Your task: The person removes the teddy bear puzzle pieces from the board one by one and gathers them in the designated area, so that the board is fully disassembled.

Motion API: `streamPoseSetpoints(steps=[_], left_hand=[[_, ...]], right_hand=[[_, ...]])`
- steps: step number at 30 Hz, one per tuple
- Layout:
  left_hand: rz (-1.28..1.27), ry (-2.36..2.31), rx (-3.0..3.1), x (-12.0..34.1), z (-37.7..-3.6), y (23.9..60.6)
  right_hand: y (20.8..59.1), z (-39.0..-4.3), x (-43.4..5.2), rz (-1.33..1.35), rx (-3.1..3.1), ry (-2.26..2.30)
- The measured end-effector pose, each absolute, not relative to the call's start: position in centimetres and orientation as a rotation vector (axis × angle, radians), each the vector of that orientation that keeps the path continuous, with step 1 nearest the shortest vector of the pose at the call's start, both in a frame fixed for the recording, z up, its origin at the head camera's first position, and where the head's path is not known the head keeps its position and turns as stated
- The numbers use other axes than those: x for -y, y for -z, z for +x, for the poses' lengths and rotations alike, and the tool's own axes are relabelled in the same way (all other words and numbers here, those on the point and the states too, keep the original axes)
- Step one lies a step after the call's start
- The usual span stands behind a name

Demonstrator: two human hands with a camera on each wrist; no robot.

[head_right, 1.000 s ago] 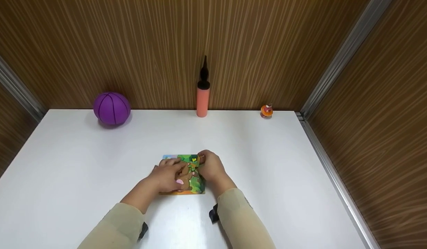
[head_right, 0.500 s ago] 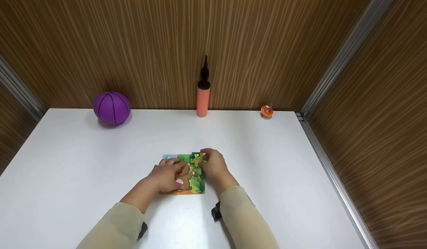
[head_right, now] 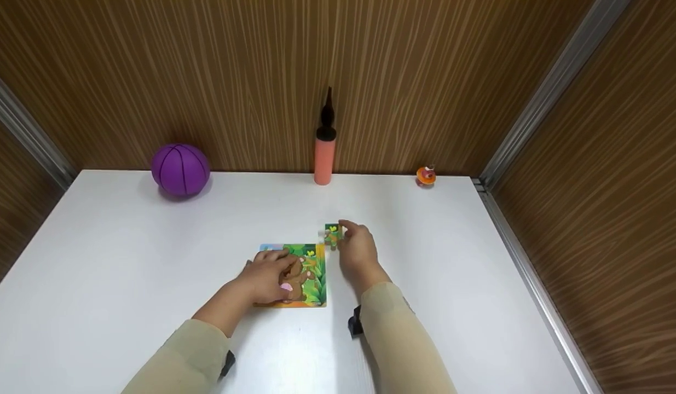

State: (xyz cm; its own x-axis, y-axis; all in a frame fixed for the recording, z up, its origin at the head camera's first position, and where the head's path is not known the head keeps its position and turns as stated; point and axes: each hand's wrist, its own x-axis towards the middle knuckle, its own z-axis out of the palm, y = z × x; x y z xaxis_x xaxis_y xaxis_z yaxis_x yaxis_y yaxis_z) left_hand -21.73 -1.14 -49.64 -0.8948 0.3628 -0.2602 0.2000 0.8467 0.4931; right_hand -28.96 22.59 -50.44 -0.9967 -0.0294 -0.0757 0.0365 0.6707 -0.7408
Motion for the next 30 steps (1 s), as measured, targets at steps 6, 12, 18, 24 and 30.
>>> streamPoseSetpoints(steps=[6, 12, 18, 24, 30], left_hand=[[0.430, -0.693, -2.673, 1.2, -21.8, 49.6], [0.442, -0.704, -2.672, 1.1, -21.7, 49.6], [0.443, -0.693, -2.684, 1.1, -21.7, 49.6], [0.430, -0.714, -2.675, 1.1, -21.7, 49.8], [0.424, -0.685, -2.682, 1.1, -21.7, 49.8]], right_hand=[[50.8, -29.5, -23.3, 0.058, -2.815, 1.224], [51.4, -29.9, -23.5, 0.143, -2.787, 1.233], [51.6, -30.4, -23.4, 0.245, -2.711, 1.280], [51.6, -30.7, -23.5, 0.277, -2.659, 1.287], [51.6, -31.0, -23.7, 0.250, -2.637, 1.273]])
